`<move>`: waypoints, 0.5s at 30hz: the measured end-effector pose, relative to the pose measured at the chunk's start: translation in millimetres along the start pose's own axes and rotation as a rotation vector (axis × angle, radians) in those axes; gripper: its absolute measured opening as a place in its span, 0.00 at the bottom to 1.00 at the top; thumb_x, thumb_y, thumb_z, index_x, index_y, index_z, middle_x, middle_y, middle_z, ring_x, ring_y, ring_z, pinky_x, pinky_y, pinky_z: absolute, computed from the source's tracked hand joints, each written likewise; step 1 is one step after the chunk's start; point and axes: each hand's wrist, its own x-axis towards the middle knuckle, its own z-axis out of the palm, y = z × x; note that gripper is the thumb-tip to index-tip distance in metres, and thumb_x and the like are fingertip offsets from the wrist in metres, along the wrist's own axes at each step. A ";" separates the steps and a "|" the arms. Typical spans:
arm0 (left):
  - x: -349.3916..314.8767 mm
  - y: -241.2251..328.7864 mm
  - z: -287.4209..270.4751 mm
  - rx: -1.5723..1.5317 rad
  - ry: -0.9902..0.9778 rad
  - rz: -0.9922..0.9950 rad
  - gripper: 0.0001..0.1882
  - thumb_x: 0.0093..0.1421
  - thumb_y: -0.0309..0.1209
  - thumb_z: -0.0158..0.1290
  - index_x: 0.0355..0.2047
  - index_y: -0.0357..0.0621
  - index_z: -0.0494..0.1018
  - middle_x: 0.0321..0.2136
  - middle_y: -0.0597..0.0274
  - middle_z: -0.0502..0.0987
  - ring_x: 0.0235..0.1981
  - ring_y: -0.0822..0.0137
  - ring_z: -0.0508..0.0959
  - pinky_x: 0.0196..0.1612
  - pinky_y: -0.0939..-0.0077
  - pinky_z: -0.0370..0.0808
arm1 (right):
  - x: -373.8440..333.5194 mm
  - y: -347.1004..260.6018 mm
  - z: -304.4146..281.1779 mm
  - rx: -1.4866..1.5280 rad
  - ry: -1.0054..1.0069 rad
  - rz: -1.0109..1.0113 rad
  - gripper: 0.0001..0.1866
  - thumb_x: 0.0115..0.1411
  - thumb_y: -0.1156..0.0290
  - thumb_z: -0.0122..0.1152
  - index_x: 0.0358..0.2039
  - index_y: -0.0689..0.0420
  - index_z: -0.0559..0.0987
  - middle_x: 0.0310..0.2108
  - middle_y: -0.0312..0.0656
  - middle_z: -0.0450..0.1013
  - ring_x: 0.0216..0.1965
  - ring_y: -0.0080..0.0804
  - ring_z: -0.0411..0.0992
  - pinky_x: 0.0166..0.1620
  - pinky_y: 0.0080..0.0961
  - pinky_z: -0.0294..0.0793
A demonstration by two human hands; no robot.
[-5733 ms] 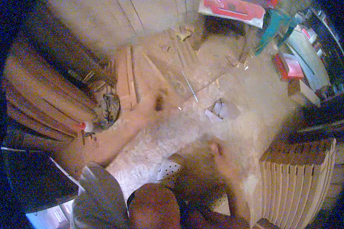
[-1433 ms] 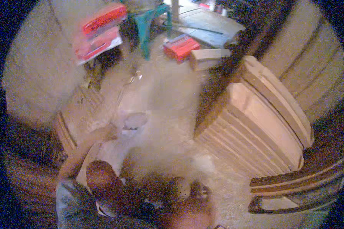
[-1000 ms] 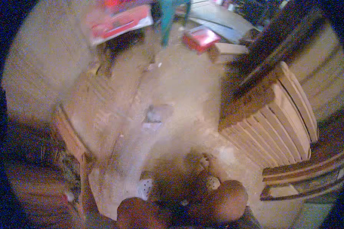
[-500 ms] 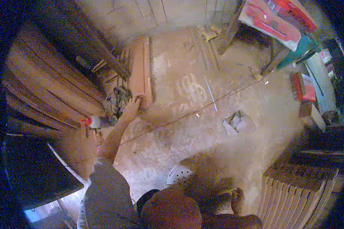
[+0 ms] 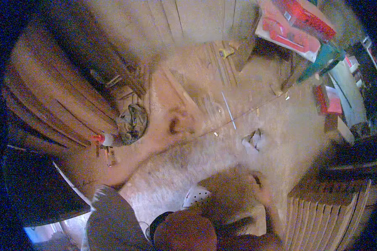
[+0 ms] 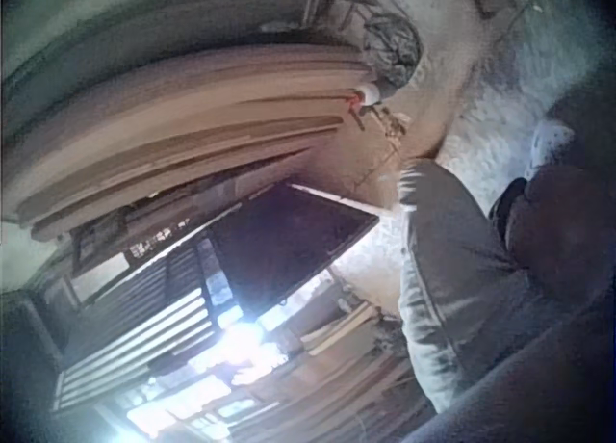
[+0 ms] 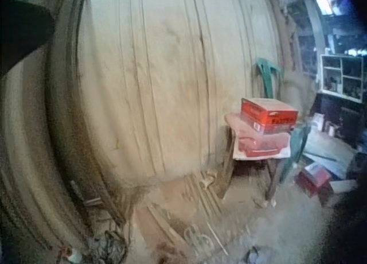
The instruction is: The person picks up finished wood components from the floor and stacks them one by one into a vertical pile.
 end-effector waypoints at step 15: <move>-93.5 -3.5 139.0 -0.379 0.112 -0.182 0.22 0.54 0.42 0.58 0.42 0.39 0.68 0.40 0.53 0.72 0.43 0.56 0.72 0.47 0.65 0.69 | 20.5 -25.9 80.5 0.697 0.167 0.628 0.27 0.58 0.55 0.60 0.47 0.64 0.66 0.39 0.44 0.71 0.38 0.32 0.73 0.39 0.28 0.79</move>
